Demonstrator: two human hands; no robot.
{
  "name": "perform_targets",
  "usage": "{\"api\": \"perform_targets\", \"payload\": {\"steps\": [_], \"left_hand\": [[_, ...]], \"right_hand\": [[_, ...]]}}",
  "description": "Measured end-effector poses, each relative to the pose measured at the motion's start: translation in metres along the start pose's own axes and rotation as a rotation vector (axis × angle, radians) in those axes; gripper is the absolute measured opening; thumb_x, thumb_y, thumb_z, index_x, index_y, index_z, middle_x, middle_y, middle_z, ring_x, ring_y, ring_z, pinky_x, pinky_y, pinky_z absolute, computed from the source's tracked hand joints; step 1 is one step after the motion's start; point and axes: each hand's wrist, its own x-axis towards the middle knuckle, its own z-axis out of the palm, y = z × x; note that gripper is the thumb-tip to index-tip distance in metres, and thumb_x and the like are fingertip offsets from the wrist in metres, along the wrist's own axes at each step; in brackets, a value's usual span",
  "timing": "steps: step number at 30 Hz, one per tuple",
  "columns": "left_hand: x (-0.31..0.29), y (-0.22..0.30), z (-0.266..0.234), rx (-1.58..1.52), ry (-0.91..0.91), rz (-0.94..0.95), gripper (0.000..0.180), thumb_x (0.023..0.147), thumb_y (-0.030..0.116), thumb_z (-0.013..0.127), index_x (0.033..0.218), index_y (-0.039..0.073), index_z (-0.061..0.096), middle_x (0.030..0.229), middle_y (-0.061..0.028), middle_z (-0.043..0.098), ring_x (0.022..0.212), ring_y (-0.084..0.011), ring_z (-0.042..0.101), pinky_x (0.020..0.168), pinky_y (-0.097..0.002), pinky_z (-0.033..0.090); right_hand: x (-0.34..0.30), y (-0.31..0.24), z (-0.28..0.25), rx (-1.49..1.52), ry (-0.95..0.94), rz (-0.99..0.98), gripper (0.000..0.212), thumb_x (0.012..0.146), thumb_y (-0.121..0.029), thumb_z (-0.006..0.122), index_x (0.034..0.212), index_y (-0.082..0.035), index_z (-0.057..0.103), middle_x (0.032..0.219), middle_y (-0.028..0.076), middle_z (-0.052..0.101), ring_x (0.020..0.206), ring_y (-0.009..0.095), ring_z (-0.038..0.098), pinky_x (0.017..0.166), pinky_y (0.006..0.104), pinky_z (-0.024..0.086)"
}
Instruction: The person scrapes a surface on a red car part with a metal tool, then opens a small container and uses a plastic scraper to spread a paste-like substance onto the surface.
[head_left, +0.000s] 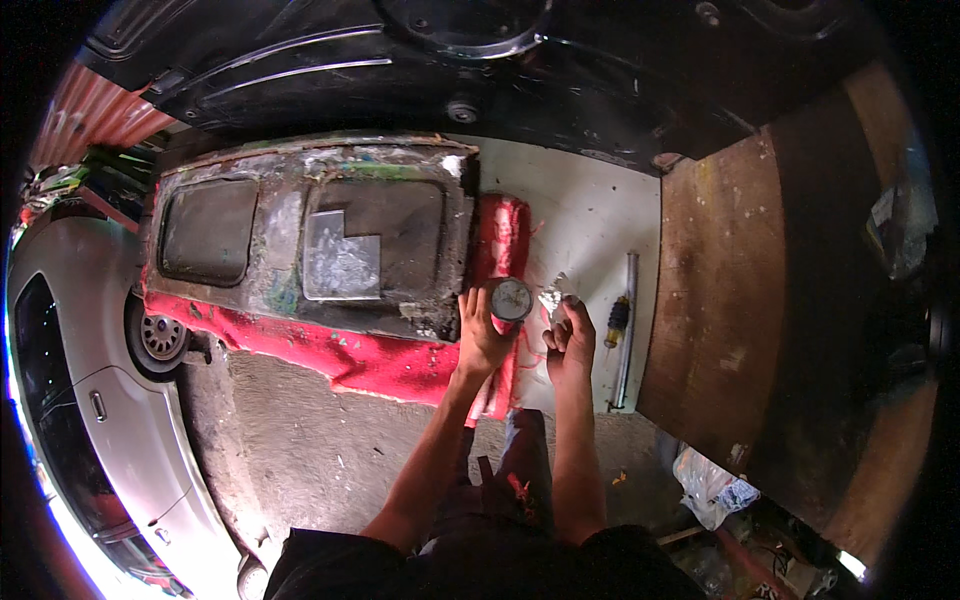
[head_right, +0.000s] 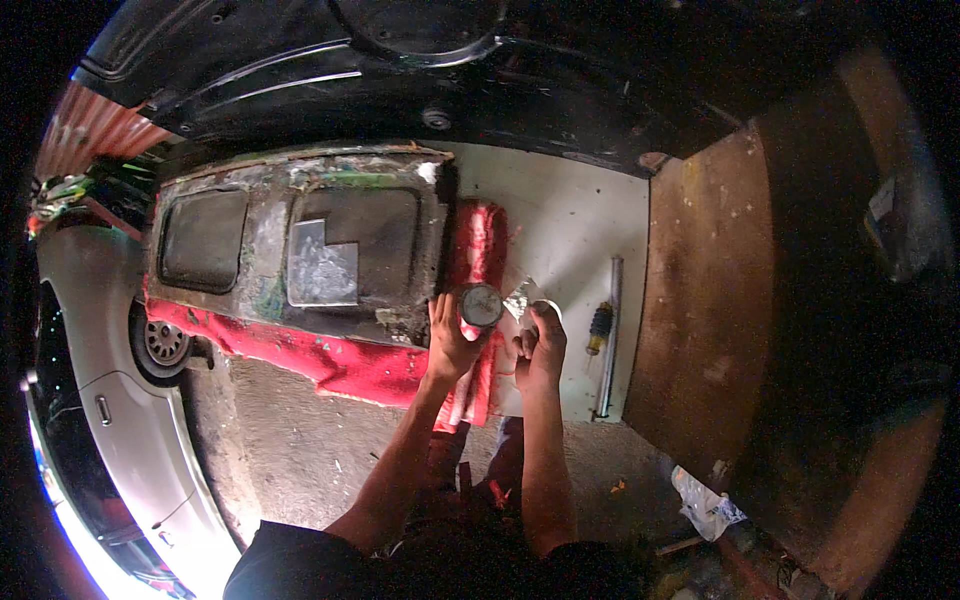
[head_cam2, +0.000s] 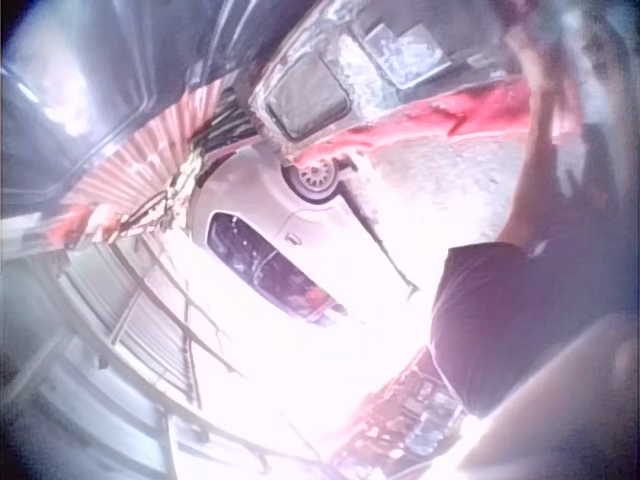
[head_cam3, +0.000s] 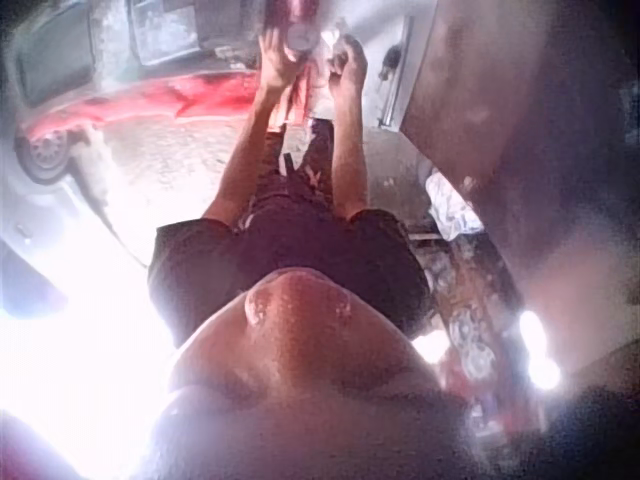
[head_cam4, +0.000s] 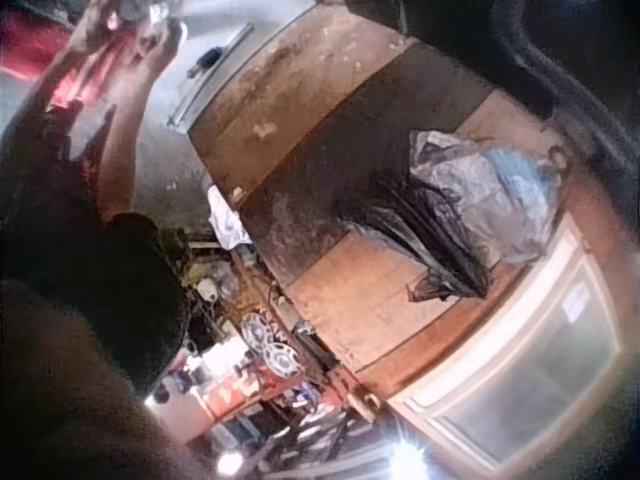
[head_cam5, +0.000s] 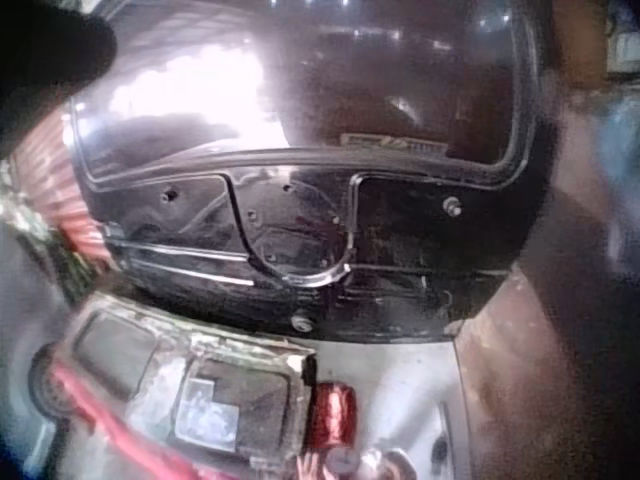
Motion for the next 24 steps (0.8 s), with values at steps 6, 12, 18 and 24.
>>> {"api": "perform_targets", "payload": {"steps": [6,12,18,24], "left_hand": [[-0.014,0.043,0.054,-0.077,-0.103,-0.014,0.071,0.063,0.005,0.080,0.126,0.002,0.047,0.118,-0.0174,0.053,0.111,-0.0383,0.048,0.098,-0.0470,0.039],[-0.029,0.066,0.091,0.088,-0.114,-0.163,0.074,0.064,0.008,0.079,0.130,0.009,0.046,0.123,-0.0114,0.053,0.118,-0.0343,0.045,0.096,-0.0467,0.040],[-0.037,0.079,0.089,0.111,-0.032,-0.221,0.081,0.065,0.011,0.082,0.136,0.008,0.043,0.130,-0.0115,0.052,0.122,-0.0347,0.044,0.100,-0.0483,0.037],[-0.057,0.079,0.053,0.102,0.167,-0.240,0.078,0.069,0.014,0.079,0.137,0.006,0.042,0.130,-0.0140,0.050,0.123,-0.0360,0.043,0.101,-0.0497,0.036]], "right_hand": [[-0.002,-0.045,-0.054,-0.028,0.079,0.005,0.011,0.085,-0.020,0.071,0.089,-0.016,0.061,0.078,-0.008,0.054,0.043,0.003,0.029,0.045,0.0210,0.025],[0.005,-0.073,-0.091,-0.132,0.032,0.049,0.012,0.087,-0.020,0.068,0.095,-0.015,0.060,0.081,-0.007,0.052,0.048,0.004,0.032,0.046,0.0216,0.029],[0.008,-0.080,-0.090,-0.219,-0.065,0.094,0.016,0.085,-0.022,0.070,0.090,-0.016,0.056,0.077,-0.007,0.049,0.048,0.004,0.032,0.046,0.0222,0.029],[-0.008,-0.076,-0.053,-0.258,-0.183,0.136,0.016,0.085,-0.021,0.071,0.088,-0.017,0.056,0.076,-0.007,0.051,0.045,0.005,0.030,0.047,0.0225,0.030]]}}
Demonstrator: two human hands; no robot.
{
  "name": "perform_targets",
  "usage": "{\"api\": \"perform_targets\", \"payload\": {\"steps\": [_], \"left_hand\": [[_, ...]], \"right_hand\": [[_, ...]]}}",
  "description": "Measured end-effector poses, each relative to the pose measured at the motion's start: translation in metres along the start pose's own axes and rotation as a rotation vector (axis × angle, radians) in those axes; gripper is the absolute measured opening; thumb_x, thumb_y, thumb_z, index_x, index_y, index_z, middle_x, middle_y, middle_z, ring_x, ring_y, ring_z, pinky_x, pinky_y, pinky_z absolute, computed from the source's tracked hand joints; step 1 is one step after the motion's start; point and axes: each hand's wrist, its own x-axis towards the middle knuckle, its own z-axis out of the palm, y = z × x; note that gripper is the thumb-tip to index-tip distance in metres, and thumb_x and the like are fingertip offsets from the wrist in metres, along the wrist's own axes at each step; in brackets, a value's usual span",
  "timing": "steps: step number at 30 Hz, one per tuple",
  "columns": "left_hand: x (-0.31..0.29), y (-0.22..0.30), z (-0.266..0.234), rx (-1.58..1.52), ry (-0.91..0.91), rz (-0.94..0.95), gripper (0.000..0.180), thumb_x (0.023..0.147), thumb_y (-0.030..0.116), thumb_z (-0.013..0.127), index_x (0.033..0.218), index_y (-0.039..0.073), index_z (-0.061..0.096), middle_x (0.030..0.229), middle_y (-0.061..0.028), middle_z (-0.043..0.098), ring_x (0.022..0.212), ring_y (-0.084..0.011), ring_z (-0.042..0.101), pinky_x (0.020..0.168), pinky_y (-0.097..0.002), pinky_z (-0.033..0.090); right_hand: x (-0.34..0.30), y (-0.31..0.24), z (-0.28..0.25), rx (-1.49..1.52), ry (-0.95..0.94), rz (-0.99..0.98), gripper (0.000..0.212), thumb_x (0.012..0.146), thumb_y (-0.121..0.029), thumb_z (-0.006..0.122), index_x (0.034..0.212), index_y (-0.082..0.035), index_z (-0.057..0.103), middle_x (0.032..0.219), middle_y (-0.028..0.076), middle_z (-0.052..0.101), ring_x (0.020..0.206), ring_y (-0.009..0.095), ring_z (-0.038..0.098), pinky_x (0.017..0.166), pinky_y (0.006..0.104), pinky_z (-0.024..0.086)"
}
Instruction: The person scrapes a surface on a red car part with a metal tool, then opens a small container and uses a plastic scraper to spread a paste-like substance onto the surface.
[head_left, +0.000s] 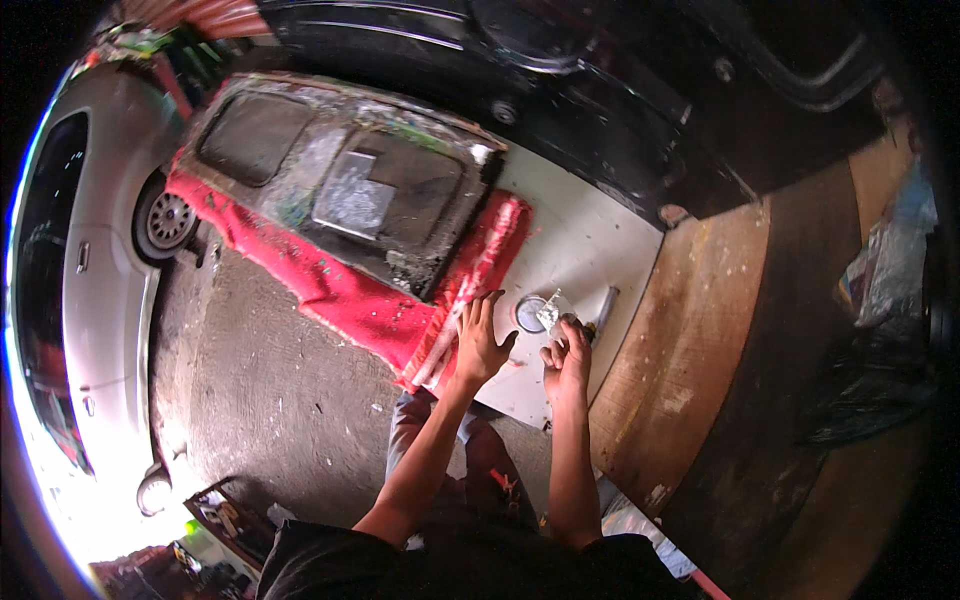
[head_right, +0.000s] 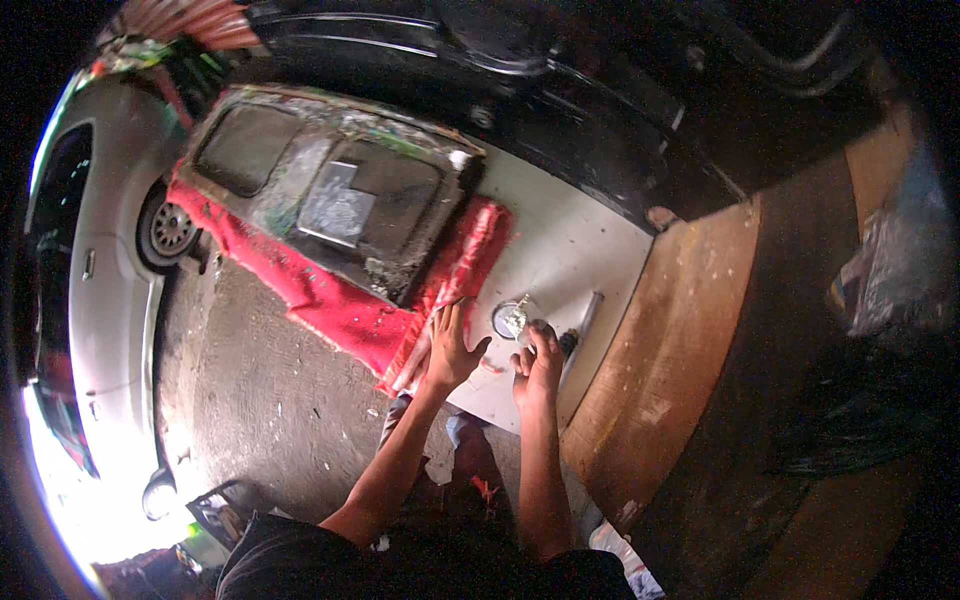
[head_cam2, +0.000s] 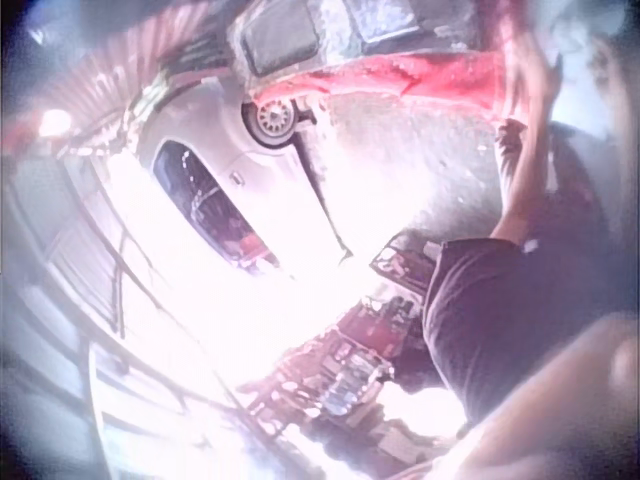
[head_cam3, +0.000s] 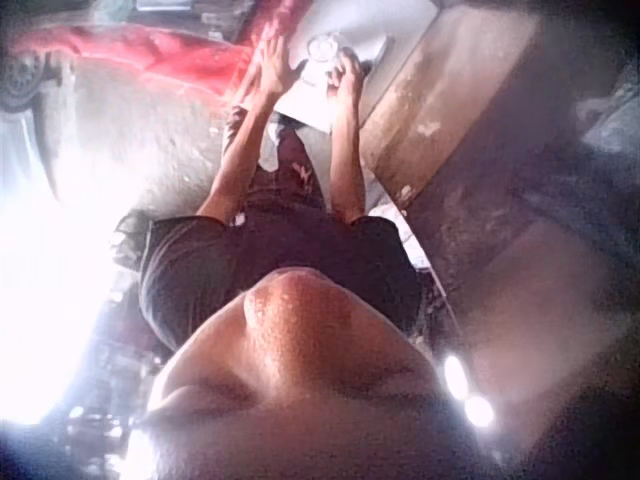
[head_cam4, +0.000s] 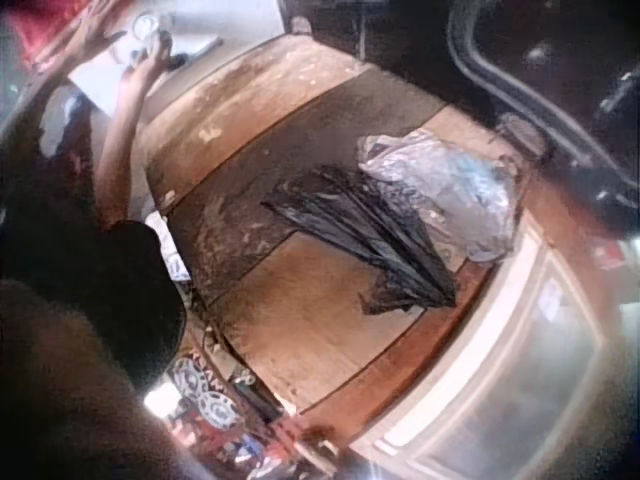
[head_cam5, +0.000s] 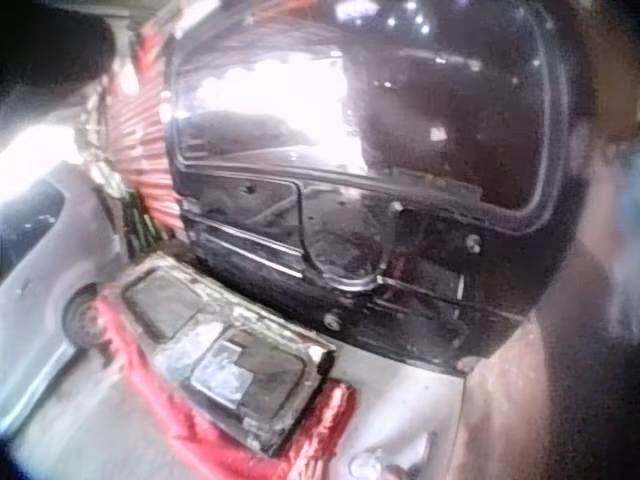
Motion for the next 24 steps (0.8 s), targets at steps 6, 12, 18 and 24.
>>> {"api": "perform_targets", "payload": {"steps": [6,12,18,24], "left_hand": [[-0.022,-0.023,-0.077,0.021,0.131,-0.090,0.061,0.075,0.013,0.072,0.130,0.006,0.047,0.120,-0.0158,0.053,0.113,-0.0366,0.048,0.092,-0.0467,0.041],[-0.028,-0.073,-0.143,-0.124,0.366,-0.158,0.045,0.077,0.004,0.066,0.119,0.000,0.052,0.104,-0.0193,0.060,0.103,-0.0371,0.056,0.091,-0.0448,0.044],[0.010,-0.119,-0.193,-0.252,0.382,-0.211,0.038,0.078,0.003,0.064,0.115,0.001,0.054,0.099,-0.0159,0.062,0.095,-0.0333,0.060,0.086,-0.0416,0.047],[0.083,-0.184,-0.215,-0.180,0.348,-0.071,0.034,0.079,0.005,0.065,0.112,0.003,0.055,0.098,-0.0152,0.059,0.096,-0.0339,0.056,0.086,-0.0421,0.044]], "right_hand": [[-0.004,0.019,0.054,-0.025,-0.086,0.063,0.011,0.087,-0.020,0.068,0.089,-0.015,0.059,0.070,-0.009,0.048,0.041,0.005,0.029,0.045,0.0229,0.026],[-0.013,0.052,0.132,-0.011,-0.264,0.122,0.012,0.088,-0.016,0.066,0.084,-0.016,0.055,0.065,-0.006,0.044,0.043,0.005,0.029,0.042,0.0231,0.028],[-0.010,0.091,0.198,-0.032,-0.263,0.144,0.028,0.088,-0.017,0.068,0.074,-0.018,0.044,0.060,-0.006,0.033,0.043,0.006,0.028,0.044,0.0246,0.027],[0.018,0.139,0.235,0.013,-0.130,0.124,0.022,0.083,-0.018,0.071,0.085,-0.020,0.049,0.068,-0.006,0.041,0.043,0.007,0.033,0.043,0.0245,0.029]]}}
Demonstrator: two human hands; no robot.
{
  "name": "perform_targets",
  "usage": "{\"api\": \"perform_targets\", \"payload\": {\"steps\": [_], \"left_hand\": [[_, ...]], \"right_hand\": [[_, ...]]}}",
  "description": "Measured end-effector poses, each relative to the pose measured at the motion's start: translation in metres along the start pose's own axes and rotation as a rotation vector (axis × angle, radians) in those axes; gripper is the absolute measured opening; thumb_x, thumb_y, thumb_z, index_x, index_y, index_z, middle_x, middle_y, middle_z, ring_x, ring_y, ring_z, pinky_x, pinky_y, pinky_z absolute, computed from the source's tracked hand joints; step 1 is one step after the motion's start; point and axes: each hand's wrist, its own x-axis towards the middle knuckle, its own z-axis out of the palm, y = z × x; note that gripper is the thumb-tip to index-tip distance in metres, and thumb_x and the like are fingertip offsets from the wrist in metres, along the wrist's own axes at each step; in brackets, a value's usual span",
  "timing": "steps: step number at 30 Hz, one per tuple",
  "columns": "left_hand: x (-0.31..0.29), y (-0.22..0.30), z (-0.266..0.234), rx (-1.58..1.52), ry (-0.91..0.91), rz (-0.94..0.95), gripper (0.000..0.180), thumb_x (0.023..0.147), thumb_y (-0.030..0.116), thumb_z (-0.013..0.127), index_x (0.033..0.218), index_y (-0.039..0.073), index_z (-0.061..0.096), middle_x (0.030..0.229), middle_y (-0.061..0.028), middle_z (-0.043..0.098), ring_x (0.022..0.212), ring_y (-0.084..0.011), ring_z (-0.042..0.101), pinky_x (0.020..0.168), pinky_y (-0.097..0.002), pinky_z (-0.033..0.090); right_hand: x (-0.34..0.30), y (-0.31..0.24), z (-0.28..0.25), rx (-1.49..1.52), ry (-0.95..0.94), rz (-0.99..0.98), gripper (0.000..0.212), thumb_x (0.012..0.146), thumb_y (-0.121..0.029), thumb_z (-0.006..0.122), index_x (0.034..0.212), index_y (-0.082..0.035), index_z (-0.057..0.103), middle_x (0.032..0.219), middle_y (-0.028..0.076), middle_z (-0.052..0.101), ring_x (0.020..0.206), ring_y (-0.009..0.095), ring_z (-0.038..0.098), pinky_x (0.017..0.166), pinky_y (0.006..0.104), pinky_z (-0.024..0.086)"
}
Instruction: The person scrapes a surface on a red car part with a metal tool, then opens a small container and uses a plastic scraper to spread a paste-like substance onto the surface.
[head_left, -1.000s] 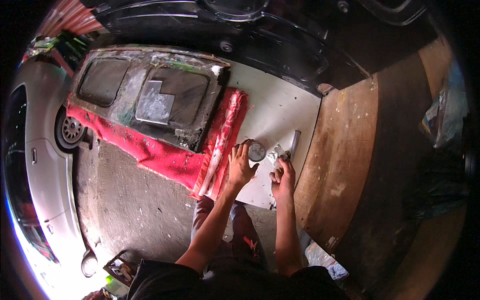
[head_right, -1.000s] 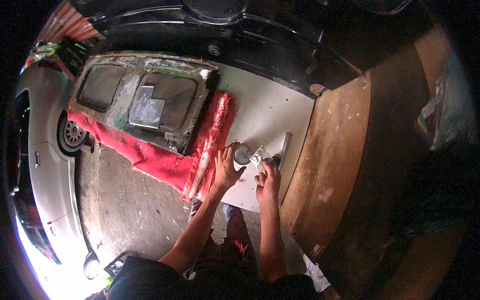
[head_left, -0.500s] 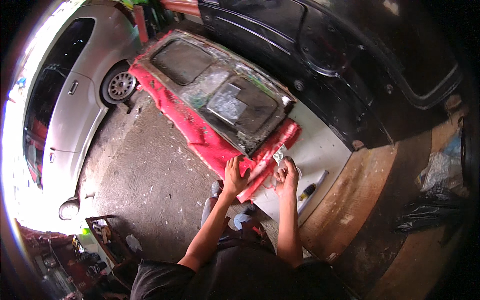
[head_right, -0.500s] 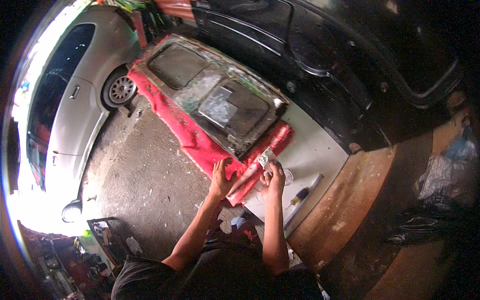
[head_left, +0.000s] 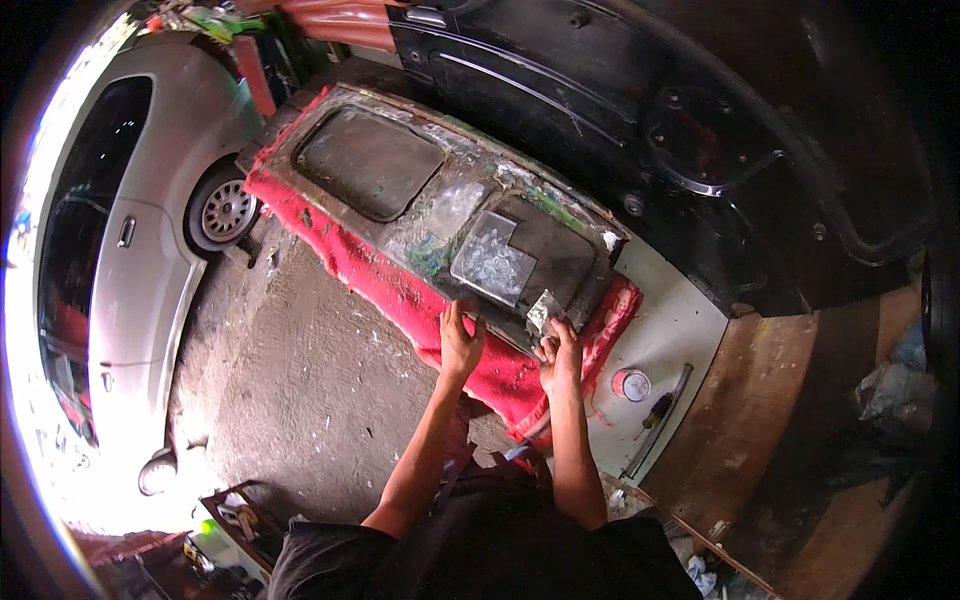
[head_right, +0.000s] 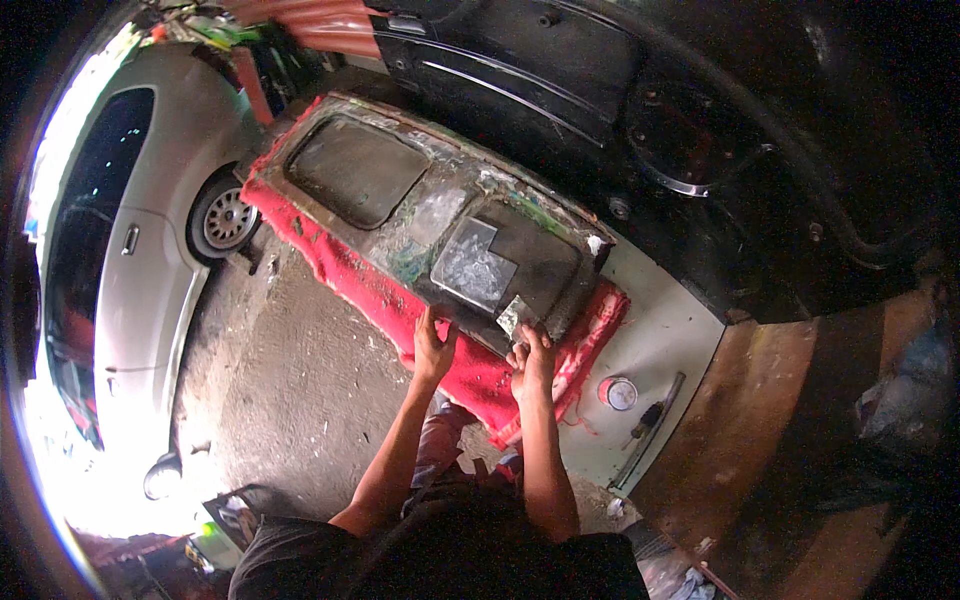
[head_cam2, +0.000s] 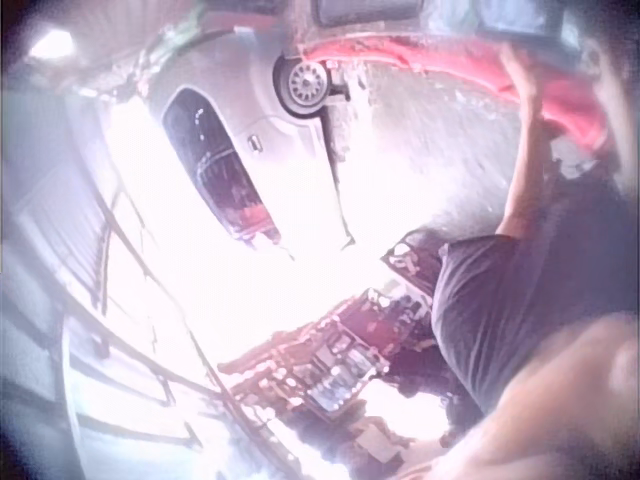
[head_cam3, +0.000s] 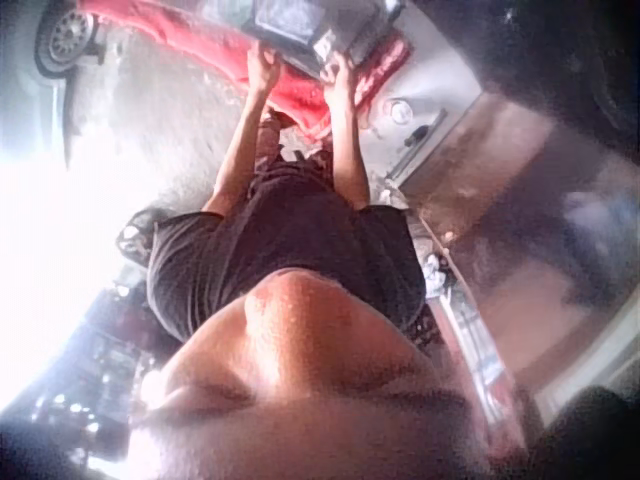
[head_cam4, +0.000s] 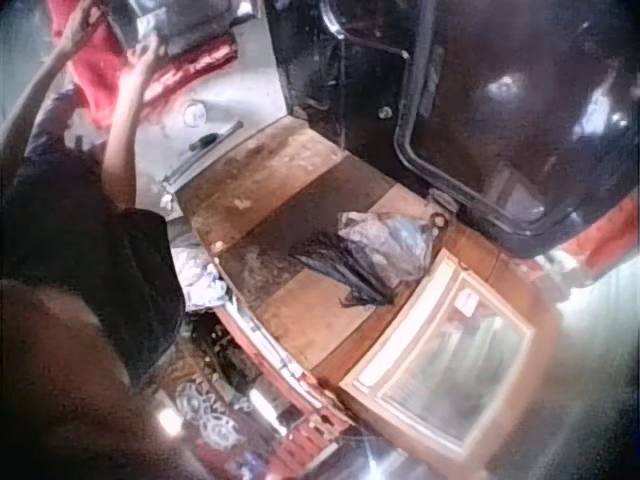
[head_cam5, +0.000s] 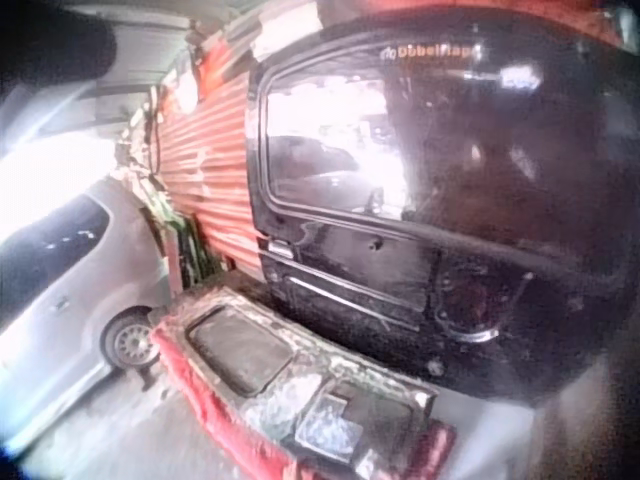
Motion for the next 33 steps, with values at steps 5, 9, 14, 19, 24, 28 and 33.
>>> {"api": "perform_targets", "payload": {"steps": [5,9,14,19,24,28,33], "left_hand": [[0.058,-0.026,0.003,0.339,-0.078,-0.082,0.055,0.079,0.021,0.072,0.127,0.005,0.049,0.116,-0.0173,0.050,0.112,-0.0378,0.046,0.092,-0.0512,0.038],[0.088,-0.043,0.012,0.582,-0.106,-0.179,0.070,0.075,0.033,0.077,0.131,0.006,0.045,0.117,-0.0185,0.048,0.113,-0.0376,0.044,0.093,-0.0520,0.036],[0.107,-0.061,0.020,0.562,-0.167,-0.229,0.063,0.068,0.029,0.083,0.116,0.006,0.050,0.114,-0.0166,0.049,0.112,-0.0359,0.045,0.091,-0.0488,0.037],[0.112,-0.085,0.019,0.358,-0.194,-0.210,0.052,0.064,0.021,0.085,0.102,0.007,0.053,0.097,-0.0140,0.054,0.098,-0.0337,0.052,0.088,-0.0448,0.041],[0.119,-0.082,-0.007,-0.560,-0.498,-0.583,0.034,0.081,0.008,0.068,0.113,0.002,0.059,0.105,-0.0145,0.065,0.099,-0.0270,0.062,0.090,-0.0386,0.049],[0.109,-0.042,-0.029,-1.062,-0.587,-0.701,0.051,0.090,-0.003,0.051,0.141,0.004,0.044,0.131,-0.0153,0.056,0.119,-0.0298,0.056,0.103,-0.0405,0.046],[0.072,0.005,-0.045,-1.077,-0.446,-0.510,0.056,0.095,-0.002,0.048,0.148,0.002,0.031,0.141,-0.0124,0.049,0.128,-0.0248,0.048,0.109,-0.0379,0.038]], "right_hand": [[0.030,0.025,0.031,-0.013,0.085,-0.034,0.019,0.083,-0.020,0.071,0.085,-0.018,0.052,0.067,-0.006,0.044,0.043,0.007,0.032,0.042,0.0256,0.028],[0.050,0.034,0.047,-0.001,0.136,-0.013,0.017,0.085,-0.020,0.070,0.085,-0.018,0.053,0.068,-0.007,0.044,0.043,0.006,0.032,0.045,0.0244,0.028],[0.069,0.037,0.059,0.024,0.164,-0.012,0.017,0.087,-0.018,0.069,0.085,-0.019,0.052,0.067,-0.008,0.040,0.044,0.005,0.031,0.046,0.0241,0.028],[0.067,0.030,0.071,0.007,0.198,-0.011,0.017,0.087,-0.018,0.069,0.085,-0.019,0.052,0.066,-0.008,0.038,0.045,0.005,0.031,0.047,0.0233,0.028],[0.055,0.023,0.063,0.019,0.122,-0.022,0.016,0.087,-0.018,0.069,0.085,-0.019,0.052,0.070,-0.008,0.043,0.045,0.005,0.031,0.047,0.0235,0.028],[0.032,0.008,0.063,-0.025,0.063,-0.028,0.018,0.086,-0.017,0.070,0.085,-0.019,0.053,0.077,-0.008,0.051,0.045,0.004,0.031,0.046,0.0238,0.027],[0.000,-0.013,0.075,-0.083,-0.055,-0.063,0.018,0.087,-0.014,0.070,0.091,-0.018,0.053,0.083,-0.007,0.055,0.045,0.003,0.030,0.046,0.0213,0.028]]}}
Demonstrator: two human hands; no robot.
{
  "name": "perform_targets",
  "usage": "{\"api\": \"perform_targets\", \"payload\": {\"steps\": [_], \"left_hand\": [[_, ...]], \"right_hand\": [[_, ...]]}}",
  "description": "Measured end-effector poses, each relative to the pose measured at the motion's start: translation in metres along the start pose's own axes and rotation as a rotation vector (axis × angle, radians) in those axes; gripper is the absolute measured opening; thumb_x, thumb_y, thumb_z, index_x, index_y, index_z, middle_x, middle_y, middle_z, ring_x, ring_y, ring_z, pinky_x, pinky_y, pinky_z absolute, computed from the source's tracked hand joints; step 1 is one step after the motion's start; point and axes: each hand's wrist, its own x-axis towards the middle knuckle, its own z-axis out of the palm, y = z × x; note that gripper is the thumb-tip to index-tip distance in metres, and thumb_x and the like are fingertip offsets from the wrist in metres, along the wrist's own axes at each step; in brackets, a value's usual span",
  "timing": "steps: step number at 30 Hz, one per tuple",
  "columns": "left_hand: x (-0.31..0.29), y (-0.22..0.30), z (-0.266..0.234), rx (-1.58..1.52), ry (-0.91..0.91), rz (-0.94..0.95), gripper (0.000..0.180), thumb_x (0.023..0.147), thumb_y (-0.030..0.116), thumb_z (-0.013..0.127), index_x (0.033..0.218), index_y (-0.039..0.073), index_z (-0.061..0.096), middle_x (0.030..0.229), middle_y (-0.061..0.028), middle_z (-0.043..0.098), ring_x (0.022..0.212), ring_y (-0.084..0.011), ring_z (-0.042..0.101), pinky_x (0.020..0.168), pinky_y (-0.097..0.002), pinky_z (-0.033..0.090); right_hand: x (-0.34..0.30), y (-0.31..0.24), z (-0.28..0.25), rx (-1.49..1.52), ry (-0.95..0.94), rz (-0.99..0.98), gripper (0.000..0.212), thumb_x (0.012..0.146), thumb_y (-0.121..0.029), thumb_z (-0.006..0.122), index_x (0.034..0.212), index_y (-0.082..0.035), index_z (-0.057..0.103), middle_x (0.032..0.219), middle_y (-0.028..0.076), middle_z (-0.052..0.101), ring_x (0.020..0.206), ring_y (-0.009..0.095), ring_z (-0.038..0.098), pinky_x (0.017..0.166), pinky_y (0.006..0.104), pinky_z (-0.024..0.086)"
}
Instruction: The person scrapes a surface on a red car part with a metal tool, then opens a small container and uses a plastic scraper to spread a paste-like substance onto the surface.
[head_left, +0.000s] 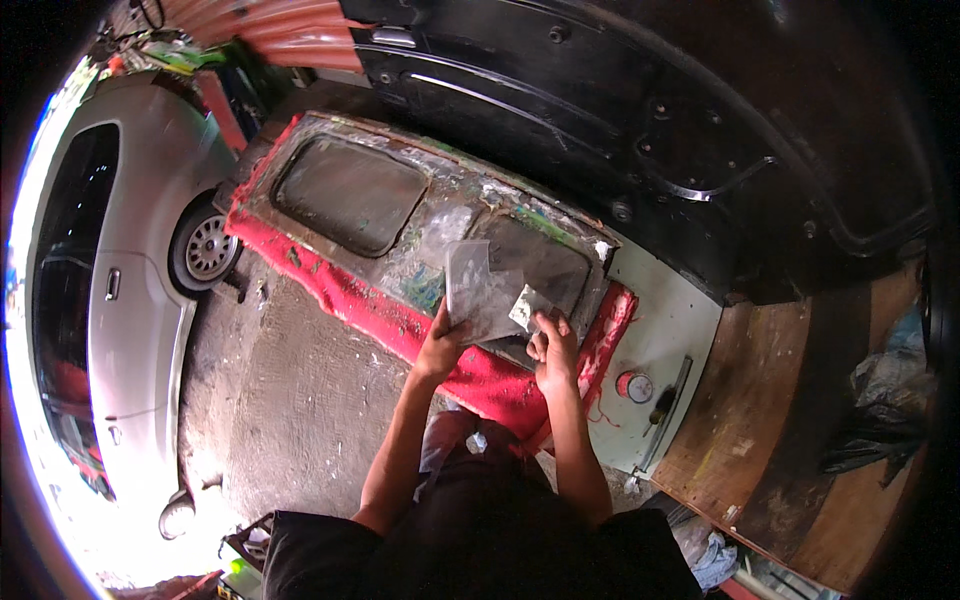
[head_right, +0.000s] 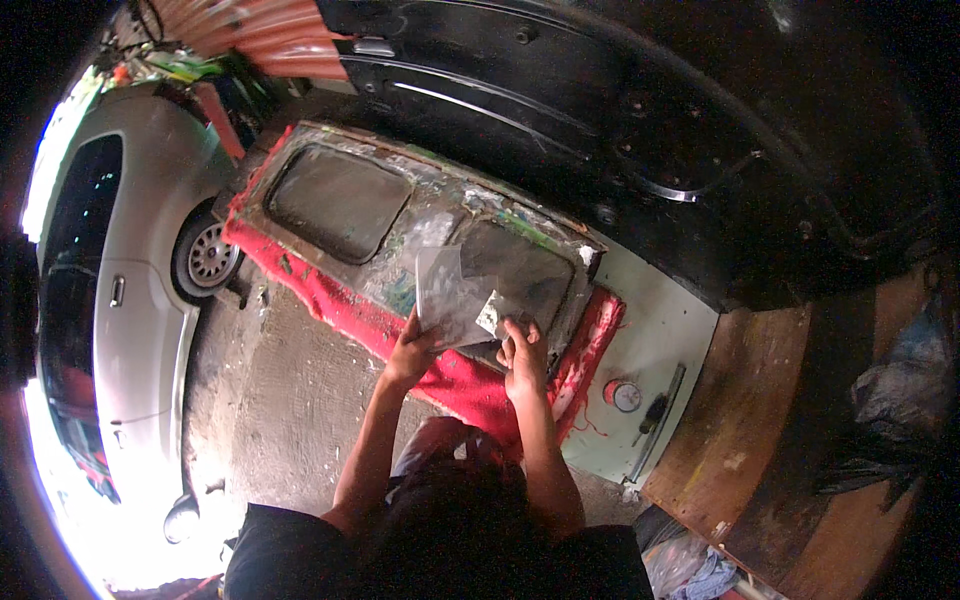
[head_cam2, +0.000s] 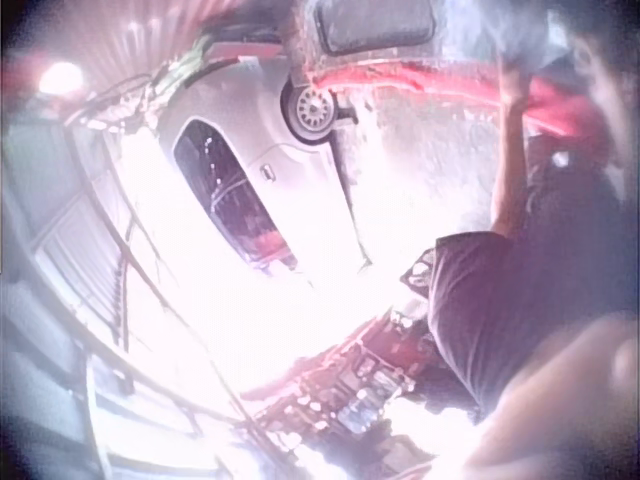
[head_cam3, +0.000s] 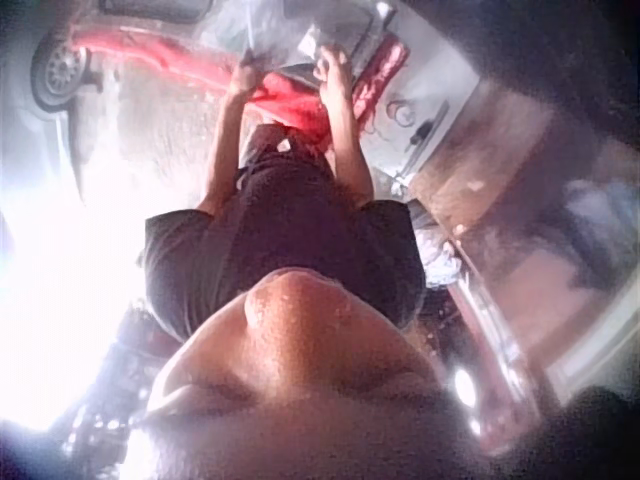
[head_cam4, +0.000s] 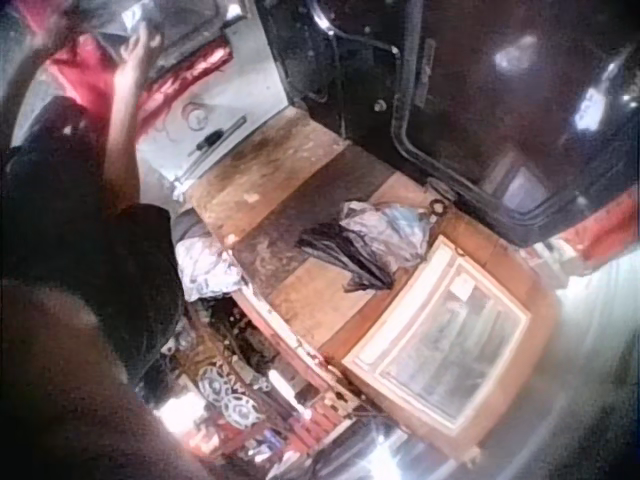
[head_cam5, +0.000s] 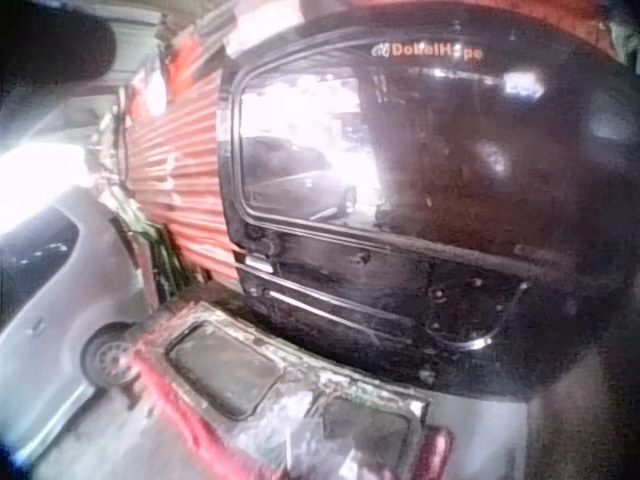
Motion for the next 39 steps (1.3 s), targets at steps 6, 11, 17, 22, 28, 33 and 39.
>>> {"api": "perform_targets", "payload": {"steps": [6,11,17,22,28,33,39], "left_hand": [[-0.046,0.010,0.039,0.543,-0.012,0.165,0.043,0.102,0.007,0.045,0.144,0.000,0.040,0.135,-0.0072,0.054,0.125,-0.0154,0.047,0.107,-0.0312,0.035],[-0.068,0.009,0.049,-0.114,0.052,-0.050,0.051,0.103,0.022,0.047,0.149,0.006,0.032,0.135,-0.0121,0.053,0.116,-0.0243,0.057,0.102,-0.0396,0.047],[-0.089,0.043,0.055,-0.323,0.082,-0.231,0.052,0.105,0.030,0.041,0.149,0.004,0.031,0.145,-0.0147,0.044,0.126,-0.0305,0.052,0.103,-0.0506,0.045],[-0.095,0.065,0.053,-0.317,0.105,-0.088,0.044,0.105,0.025,0.040,0.142,0.002,0.038,0.136,-0.0156,0.052,0.120,-0.0308,0.056,0.099,-0.0484,0.050],[-0.100,0.087,0.055,-0.316,0.195,-0.092,0.035,0.104,0.022,0.046,0.126,-0.004,0.051,0.116,-0.0158,0.063,0.102,-0.0268,0.065,0.085,-0.0406,0.057],[-0.097,0.085,0.048,-0.272,0.210,-0.016,0.030,0.104,0.022,0.047,0.119,-0.003,0.054,0.106,-0.0129,0.066,0.092,-0.0236,0.067,0.076,-0.0379,0.058],[-0.095,0.094,0.048,-0.315,0.285,0.050,0.029,0.103,0.020,0.047,0.120,-0.003,0.052,0.108,-0.0144,0.064,0.093,-0.0245,0.067,0.076,-0.0370,0.059]], "right_hand": [[-0.027,-0.019,-0.004,-0.053,-0.086,-0.041,0.020,0.089,-0.013,0.067,0.105,-0.014,0.056,0.085,-0.006,0.054,0.045,0.003,0.029,0.047,0.0208,0.029],[-0.045,-0.013,-0.009,-0.080,-0.123,-0.058,0.019,0.089,-0.013,0.067,0.103,-0.015,0.055,0.083,-0.007,0.054,0.045,0.003,0.030,0.047,0.0211,0.029],[-0.056,-0.003,0.006,-0.138,-0.147,-0.168,0.019,0.090,-0.011,0.066,0.107,-0.008,0.057,0.091,-0.001,0.063,0.055,0.005,0.047,0.051,0.0237,0.040],[-0.053,0.027,0.022,-0.472,-0.149,-0.640,0.021,0.093,-0.011,0.064,0.112,-0.003,0.059,0.101,0.007,0.068,0.079,0.013,0.064,0.062,0.0268,0.050],[-0.080,0.034,0.053,-1.307,-0.058,-1.110,0.025,0.088,-0.012,0.066,0.113,-0.010,0.067,0.093,0.013,0.072,0.072,0.032,0.068,0.062,0.0407,0.052],[-0.091,0.040,0.066,-1.370,-0.299,-1.082,0.037,0.078,-0.005,0.067,0.114,-0.010,0.065,0.102,0.010,0.071,0.079,0.033,0.067,0.072,0.0414,0.053],[-0.104,0.024,0.082,-1.490,-0.394,-1.047,0.037,0.074,-0.002,0.066,0.110,-0.008,0.064,0.102,0.010,0.070,0.088,0.030,0.067,0.074,0.0411,0.053]]}}
